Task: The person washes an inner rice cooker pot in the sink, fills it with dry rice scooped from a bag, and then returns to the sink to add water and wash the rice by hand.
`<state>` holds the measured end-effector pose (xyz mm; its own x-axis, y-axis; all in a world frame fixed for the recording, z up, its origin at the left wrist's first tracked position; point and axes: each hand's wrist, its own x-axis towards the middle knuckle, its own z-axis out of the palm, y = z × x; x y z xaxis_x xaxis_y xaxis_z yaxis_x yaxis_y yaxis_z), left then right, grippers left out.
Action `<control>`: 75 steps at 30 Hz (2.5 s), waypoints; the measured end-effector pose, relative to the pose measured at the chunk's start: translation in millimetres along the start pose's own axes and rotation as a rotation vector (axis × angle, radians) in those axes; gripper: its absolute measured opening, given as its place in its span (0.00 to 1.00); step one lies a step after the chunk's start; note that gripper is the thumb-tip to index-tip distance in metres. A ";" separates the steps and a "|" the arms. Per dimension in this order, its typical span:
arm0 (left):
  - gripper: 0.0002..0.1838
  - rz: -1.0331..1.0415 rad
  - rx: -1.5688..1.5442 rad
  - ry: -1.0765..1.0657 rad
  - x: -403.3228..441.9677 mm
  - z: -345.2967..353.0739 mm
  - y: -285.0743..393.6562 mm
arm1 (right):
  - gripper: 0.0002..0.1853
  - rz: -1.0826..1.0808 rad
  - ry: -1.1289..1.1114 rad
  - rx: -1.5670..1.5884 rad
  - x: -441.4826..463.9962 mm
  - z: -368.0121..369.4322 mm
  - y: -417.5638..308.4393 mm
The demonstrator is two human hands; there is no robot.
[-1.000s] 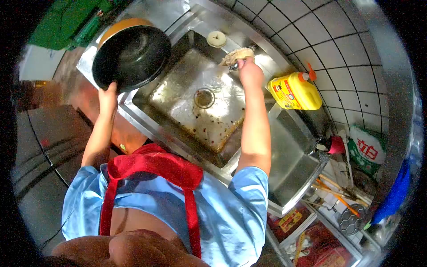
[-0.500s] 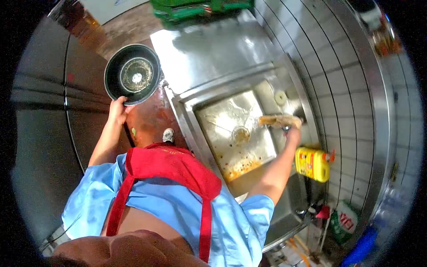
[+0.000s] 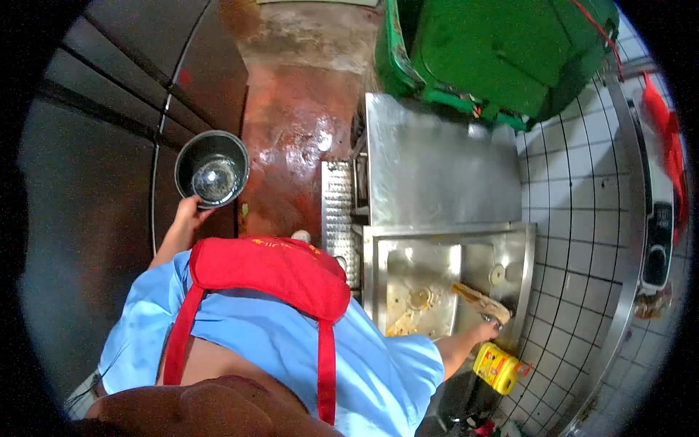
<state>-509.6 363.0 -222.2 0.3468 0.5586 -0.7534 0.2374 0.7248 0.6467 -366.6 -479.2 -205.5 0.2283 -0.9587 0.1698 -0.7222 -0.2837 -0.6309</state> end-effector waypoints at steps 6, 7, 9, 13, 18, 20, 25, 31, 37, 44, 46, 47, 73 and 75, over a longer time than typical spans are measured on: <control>0.20 0.016 0.113 0.003 44.2 2.0 27.1 | 0.26 0.461 -0.348 0.244 -67.6 -32.4 -16.5; 0.20 0.008 0.109 -0.004 57.1 7.4 33.6 | 0.26 0.467 -0.361 0.263 -75.3 -33.6 -16.9; 0.20 -0.008 0.109 -0.021 84.0 25.0 50.0 | 0.26 0.454 -0.374 0.261 -96.2 -39.8 -26.7; 0.19 -0.046 0.040 -0.021 124.8 88.5 101.5 | 0.25 0.370 -0.533 0.195 -171.6 -20.4 -87.1; 0.20 -0.010 0.002 -0.119 210.1 156.6 160.7 | 0.24 0.044 -1.013 0.028 -305.7 76.1 -216.3; 0.21 -0.051 -0.018 -0.176 239.2 176.6 195.2 | 0.24 -0.155 -1.236 -0.052 -364.4 115.3 -281.2; 0.21 -0.039 -0.008 -0.090 296.5 218.3 272.9 | 0.23 -0.691 -1.714 -0.131 -511.7 186.2 -452.3; 0.18 0.006 0.093 -0.100 371.2 300.9 333.6 | 0.22 -1.017 -1.949 -0.110 -637.0 245.9 -593.2; 0.18 -0.090 0.096 -0.259 488.3 407.0 404.2 | 0.21 -0.932 -1.839 -0.274 -663.7 301.8 -657.9; 0.17 -0.124 0.219 -0.434 574.5 559.4 518.9 | 0.19 -0.506 -1.695 -0.580 -638.0 310.2 -693.6; 0.18 -0.142 0.129 -0.506 590.0 601.6 537.2 | 0.19 -0.379 -1.696 -0.647 -631.6 311.6 -701.6; 0.18 -0.145 0.141 -0.478 593.8 621.2 544.5 | 0.19 -0.324 -1.706 -0.685 -627.9 314.5 -705.0; 0.21 -0.052 -0.008 -0.338 759.0 900.3 767.7 | 0.21 -0.936 -1.003 -0.394 -618.9 629.5 -1144.6; 0.19 -0.045 0.043 -0.401 786.5 944.8 780.1 | 0.20 -0.959 -1.051 -0.472 -621.8 653.6 -1166.8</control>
<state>805.7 986.9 -198.1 0.6592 0.3190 -0.6809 0.2956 0.7226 0.6248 760.9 461.9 -69.9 0.9289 -0.0150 -0.3700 -0.1221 -0.9557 -0.2678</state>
